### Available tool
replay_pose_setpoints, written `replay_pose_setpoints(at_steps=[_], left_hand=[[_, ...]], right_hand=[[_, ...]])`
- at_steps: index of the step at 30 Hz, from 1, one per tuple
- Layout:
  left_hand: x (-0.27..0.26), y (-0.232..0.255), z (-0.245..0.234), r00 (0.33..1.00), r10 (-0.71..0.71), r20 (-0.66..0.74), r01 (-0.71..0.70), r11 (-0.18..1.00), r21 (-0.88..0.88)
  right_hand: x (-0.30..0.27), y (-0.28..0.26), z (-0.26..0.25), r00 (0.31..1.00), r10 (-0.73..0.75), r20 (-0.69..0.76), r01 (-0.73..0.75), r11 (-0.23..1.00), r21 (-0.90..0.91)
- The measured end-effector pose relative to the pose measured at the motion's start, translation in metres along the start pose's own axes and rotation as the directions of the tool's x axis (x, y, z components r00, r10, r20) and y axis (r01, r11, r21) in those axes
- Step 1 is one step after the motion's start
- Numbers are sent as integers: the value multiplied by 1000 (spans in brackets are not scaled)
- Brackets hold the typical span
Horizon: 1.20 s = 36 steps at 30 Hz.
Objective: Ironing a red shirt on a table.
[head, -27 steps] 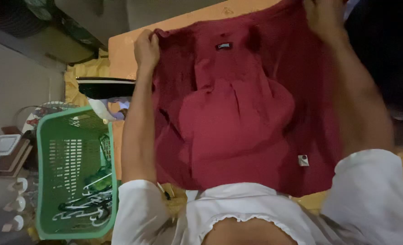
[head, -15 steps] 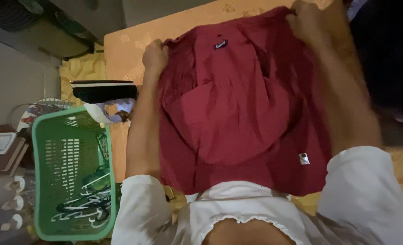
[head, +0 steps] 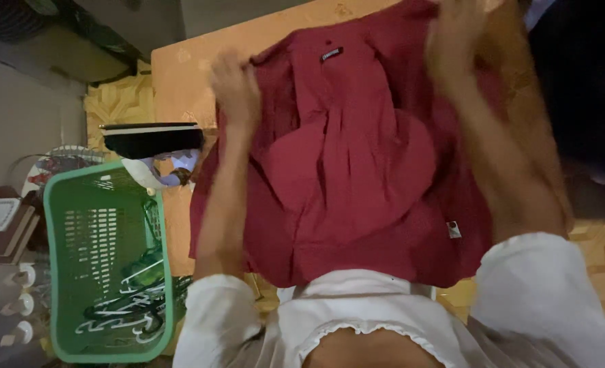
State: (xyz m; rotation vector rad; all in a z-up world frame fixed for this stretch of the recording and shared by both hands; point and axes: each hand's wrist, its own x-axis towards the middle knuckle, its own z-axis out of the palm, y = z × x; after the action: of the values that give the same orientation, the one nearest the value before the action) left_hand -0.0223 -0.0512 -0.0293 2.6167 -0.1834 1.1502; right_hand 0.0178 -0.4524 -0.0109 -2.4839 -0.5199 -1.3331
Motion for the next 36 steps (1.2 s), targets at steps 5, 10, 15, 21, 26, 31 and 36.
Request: replay_pose_setpoints(at_steps=[5,10,15,21,26,31,36], left_hand=[[-102,29,36,953,51,299,22,972,-235],[-130,20,82,822,-235,519,173,971,166],[-90,8,46,713,-489,503,335,867,370],[-87,14,33,860,-323,394,306,946,106],[-100,-22,41,824,-417,383,421,904,80],[-73,0,25,822,-441,360,402,897,181],[-78,-25,38,788,-533,309,457,842,287]], right_hand=[[-84,-51,17,920,-65,387,-114,899,422],[-138,-19,82,626,233,744,-443,891,94],[-127,10,74,402,451,797,-357,878,-318],[-120,-5,41,708,434,557,-257,893,-369],[-108,12,20,522,550,652,-543,804,-243],[-114,-3,31,718,567,404,-515,823,-239],[-118,1,23,834,440,333,-421,897,-134]])
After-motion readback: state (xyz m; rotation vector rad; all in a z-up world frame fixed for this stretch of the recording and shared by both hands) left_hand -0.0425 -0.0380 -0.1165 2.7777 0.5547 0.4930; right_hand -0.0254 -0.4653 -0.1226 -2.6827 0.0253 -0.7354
